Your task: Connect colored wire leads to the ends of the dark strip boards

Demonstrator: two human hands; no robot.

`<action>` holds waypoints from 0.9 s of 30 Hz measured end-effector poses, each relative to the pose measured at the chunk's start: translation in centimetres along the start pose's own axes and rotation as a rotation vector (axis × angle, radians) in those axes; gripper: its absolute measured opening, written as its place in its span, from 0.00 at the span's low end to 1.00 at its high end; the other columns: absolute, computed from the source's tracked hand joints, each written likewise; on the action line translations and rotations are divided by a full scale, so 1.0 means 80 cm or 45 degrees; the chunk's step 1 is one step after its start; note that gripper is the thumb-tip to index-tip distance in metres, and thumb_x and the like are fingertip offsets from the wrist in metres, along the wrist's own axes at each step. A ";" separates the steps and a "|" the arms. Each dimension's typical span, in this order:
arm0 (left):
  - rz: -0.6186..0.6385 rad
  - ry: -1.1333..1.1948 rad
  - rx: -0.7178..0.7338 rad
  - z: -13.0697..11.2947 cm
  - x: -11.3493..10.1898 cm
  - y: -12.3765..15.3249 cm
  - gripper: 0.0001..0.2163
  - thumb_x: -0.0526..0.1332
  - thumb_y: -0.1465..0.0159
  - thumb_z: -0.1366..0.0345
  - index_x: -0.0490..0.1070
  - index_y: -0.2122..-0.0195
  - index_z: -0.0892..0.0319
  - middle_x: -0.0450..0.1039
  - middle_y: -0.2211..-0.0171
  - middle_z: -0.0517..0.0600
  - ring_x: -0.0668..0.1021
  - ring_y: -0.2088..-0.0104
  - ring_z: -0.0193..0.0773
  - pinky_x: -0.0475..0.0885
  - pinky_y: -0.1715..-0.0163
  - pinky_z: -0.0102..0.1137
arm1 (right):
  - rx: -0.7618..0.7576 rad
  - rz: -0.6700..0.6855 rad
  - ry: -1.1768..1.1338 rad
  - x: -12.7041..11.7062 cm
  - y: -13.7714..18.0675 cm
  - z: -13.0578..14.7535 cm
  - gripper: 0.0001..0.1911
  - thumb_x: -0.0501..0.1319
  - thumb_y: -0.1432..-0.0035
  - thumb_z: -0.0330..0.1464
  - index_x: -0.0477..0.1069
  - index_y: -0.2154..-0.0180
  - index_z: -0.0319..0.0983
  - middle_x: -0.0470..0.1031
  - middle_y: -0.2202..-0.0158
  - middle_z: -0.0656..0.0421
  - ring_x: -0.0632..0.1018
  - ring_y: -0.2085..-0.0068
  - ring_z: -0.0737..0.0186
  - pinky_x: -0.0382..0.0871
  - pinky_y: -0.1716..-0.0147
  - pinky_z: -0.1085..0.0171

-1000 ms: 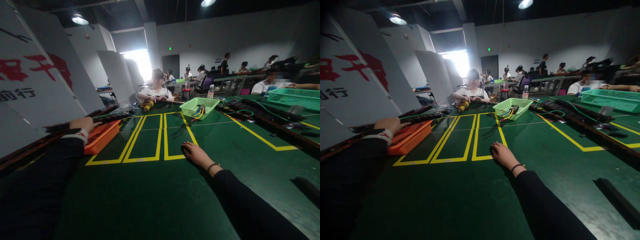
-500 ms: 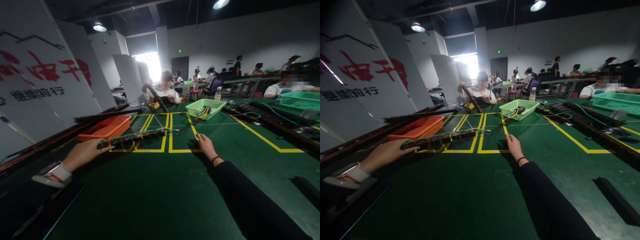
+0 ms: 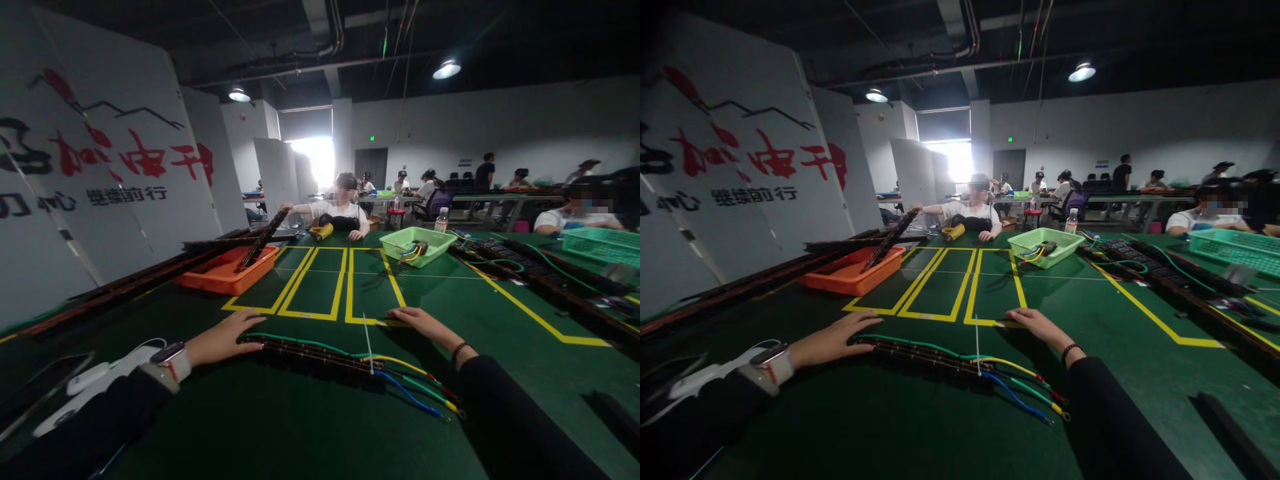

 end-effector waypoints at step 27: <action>0.837 2.171 0.052 -0.375 0.213 -0.041 0.22 0.53 0.39 0.49 0.69 0.63 0.67 0.75 0.67 0.61 0.78 0.68 0.41 0.69 0.62 0.37 | 0.069 0.282 -0.119 0.089 0.097 0.048 0.19 0.62 0.48 0.45 0.72 0.67 0.34 0.74 0.73 0.60 0.72 0.72 0.67 0.65 0.71 0.68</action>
Point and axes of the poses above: each hand's wrist, its own y-axis away from the middle knuckle, its own x-axis out of the palm, z = x × y, the point moved 9 cm from there along -y, towards the middle knuckle
